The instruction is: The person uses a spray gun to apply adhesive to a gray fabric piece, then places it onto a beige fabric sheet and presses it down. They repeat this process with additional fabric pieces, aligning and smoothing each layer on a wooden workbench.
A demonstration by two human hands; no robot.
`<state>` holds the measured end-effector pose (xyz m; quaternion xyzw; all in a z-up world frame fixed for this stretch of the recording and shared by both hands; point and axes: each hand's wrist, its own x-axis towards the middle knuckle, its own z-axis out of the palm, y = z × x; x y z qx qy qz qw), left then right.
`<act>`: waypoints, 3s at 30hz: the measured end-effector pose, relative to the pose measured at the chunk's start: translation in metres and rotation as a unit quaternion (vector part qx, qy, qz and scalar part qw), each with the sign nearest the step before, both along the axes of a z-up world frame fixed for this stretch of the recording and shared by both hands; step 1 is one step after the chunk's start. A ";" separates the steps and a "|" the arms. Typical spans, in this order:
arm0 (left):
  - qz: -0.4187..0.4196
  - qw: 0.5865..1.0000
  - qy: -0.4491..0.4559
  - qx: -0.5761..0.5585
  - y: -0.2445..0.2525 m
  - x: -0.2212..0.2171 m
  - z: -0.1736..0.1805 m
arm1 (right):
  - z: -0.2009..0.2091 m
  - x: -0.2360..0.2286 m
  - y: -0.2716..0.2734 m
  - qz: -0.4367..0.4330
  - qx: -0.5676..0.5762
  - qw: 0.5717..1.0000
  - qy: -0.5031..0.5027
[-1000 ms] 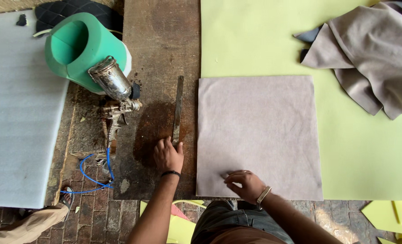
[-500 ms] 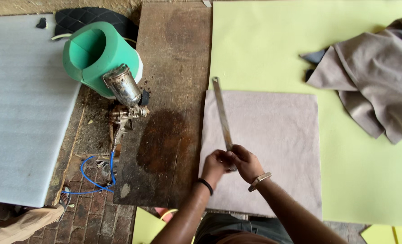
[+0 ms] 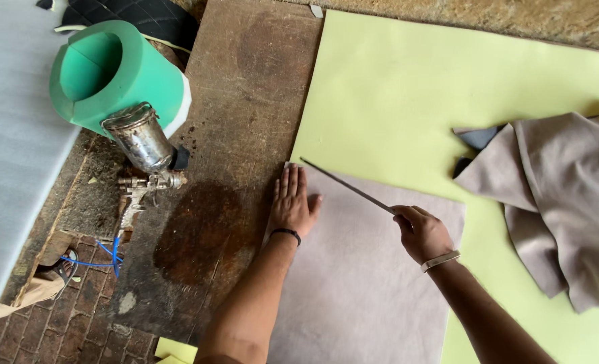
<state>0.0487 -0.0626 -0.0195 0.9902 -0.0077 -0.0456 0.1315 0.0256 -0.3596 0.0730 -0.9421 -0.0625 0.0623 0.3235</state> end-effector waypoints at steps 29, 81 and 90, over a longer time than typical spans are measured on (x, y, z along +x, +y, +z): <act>0.055 0.998 0.018 0.040 0.002 -0.004 0.001 | -0.041 0.093 -0.043 0.192 -0.166 0.966 -0.049; 0.042 0.996 0.029 0.072 -0.005 -0.012 0.009 | -0.051 -0.202 -0.257 -0.174 -0.138 0.975 -0.012; -0.275 0.939 0.206 0.016 -0.203 -0.085 0.043 | -0.060 -0.219 -0.105 -0.220 -0.143 0.962 0.071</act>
